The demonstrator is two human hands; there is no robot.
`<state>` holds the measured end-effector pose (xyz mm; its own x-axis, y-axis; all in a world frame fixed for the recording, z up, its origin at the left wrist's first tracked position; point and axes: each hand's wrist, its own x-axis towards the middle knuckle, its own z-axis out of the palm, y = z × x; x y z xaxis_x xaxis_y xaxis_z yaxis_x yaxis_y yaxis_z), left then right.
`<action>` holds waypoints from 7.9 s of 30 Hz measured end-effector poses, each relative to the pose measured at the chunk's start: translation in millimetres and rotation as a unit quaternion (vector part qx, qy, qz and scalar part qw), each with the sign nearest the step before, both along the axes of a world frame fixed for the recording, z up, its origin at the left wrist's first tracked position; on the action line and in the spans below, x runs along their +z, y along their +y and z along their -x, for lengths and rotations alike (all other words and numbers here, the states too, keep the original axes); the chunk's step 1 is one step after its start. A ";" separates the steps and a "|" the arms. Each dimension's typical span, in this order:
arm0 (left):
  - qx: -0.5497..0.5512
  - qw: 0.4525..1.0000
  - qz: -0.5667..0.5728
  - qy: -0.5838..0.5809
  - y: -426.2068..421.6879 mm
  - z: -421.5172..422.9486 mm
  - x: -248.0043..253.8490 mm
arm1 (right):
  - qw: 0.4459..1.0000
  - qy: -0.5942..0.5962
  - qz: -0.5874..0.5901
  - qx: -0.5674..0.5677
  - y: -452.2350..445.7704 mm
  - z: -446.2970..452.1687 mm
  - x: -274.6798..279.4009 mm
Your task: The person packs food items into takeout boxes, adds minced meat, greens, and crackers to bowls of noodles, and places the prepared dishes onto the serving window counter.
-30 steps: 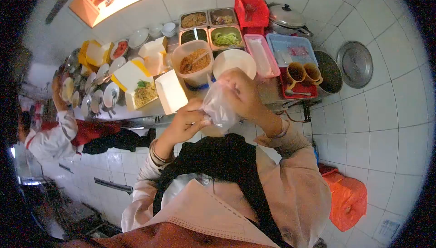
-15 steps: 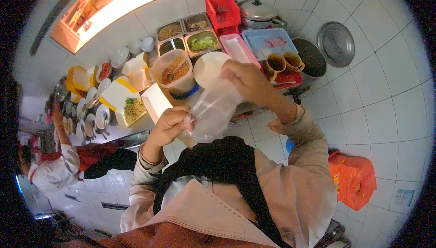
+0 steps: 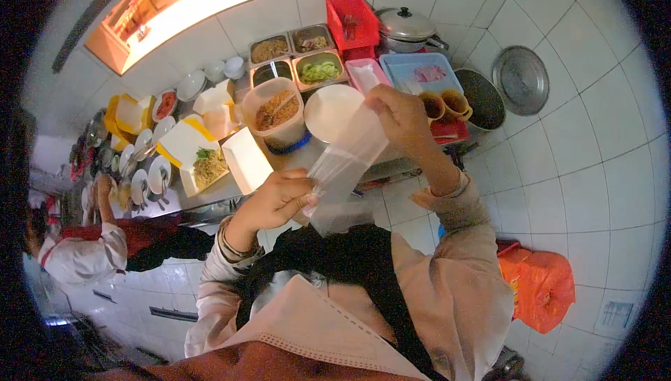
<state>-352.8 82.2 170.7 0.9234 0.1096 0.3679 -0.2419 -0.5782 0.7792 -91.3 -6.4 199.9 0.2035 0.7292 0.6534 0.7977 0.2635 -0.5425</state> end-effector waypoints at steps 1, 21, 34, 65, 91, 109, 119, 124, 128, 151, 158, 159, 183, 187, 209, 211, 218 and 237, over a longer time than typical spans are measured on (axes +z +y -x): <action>0.005 1.000 0.000 0.000 0.0 2.6 1.7 | 1.000 -0.002 0.021 -0.002 0.1 -2.4 -1.3; 0.078 0.996 0.041 0.027 37.1 127.9 16.1 | 0.927 -0.249 0.102 0.262 85.4 145.8 52.6; 0.101 0.988 -0.119 -0.002 42.5 274.1 38.3 | 0.761 -0.046 0.409 0.501 110.2 302.4 37.6; 0.297 0.936 -0.188 0.029 51.5 377.1 81.0 | 0.921 -0.133 0.140 0.337 139.3 359.5 24.6; 0.083 0.994 -0.033 -0.067 35.4 22.7 -47.3 | 0.887 -0.050 0.170 -0.426 -135.5 61.1 -41.9; 0.343 0.933 -0.085 -0.069 130.9 -353.1 -185.5 | 0.893 0.299 -0.007 -0.336 -209.9 -201.2 -108.7; 0.353 0.929 -0.094 -0.052 139.5 -419.2 -167.6 | 0.898 0.302 0.050 -0.317 -193.6 -222.0 -114.7; 0.303 0.943 -0.127 -0.044 143.4 -471.5 -159.3 | 0.863 0.389 0.051 -0.318 -198.9 -215.7 -120.9; 0.280 0.921 -0.269 0.012 163.4 -492.8 -221.6 | 0.863 0.404 0.050 -0.300 -199.7 -211.7 -125.0; 0.005 0.999 -0.032 0.012 17.1 -232.1 6.1 | 0.943 0.015 0.288 0.164 -30.1 -151.3 7.3; 0.170 0.980 0.100 -0.035 19.2 -165.3 -8.9 | 0.993 -0.083 0.043 0.074 -9.2 -142.7 -33.3; 0.205 0.964 0.138 -0.101 21.7 -153.2 -19.1 | 0.989 -0.125 -0.083 0.009 -16.6 -185.2 -66.7; 0.506 0.827 0.244 -0.015 15.8 50.8 -10.9 | 0.862 -0.048 0.135 0.486 157.2 98.1 -14.0; 0.530 0.762 0.361 -0.088 28.5 177.9 -18.4 | 0.737 0.094 0.351 0.570 207.1 170.3 -25.3; 0.654 0.712 -0.063 0.248 209.1 343.0 -191.5 | 0.872 -0.331 0.234 0.273 378.0 352.3 -238.8; 0.507 0.813 -0.049 0.283 199.8 333.0 -186.0 | 0.871 -0.342 0.201 0.290 380.8 349.0 -242.9; 0.512 0.784 -0.151 0.318 213.0 322.6 -209.7 | 0.878 -0.355 0.062 0.314 382.7 331.4 -248.1; 0.520 0.798 -0.178 0.247 209.3 308.1 -216.1 | 0.971 -0.051 -0.086 -0.219 242.4 -53.0 -69.5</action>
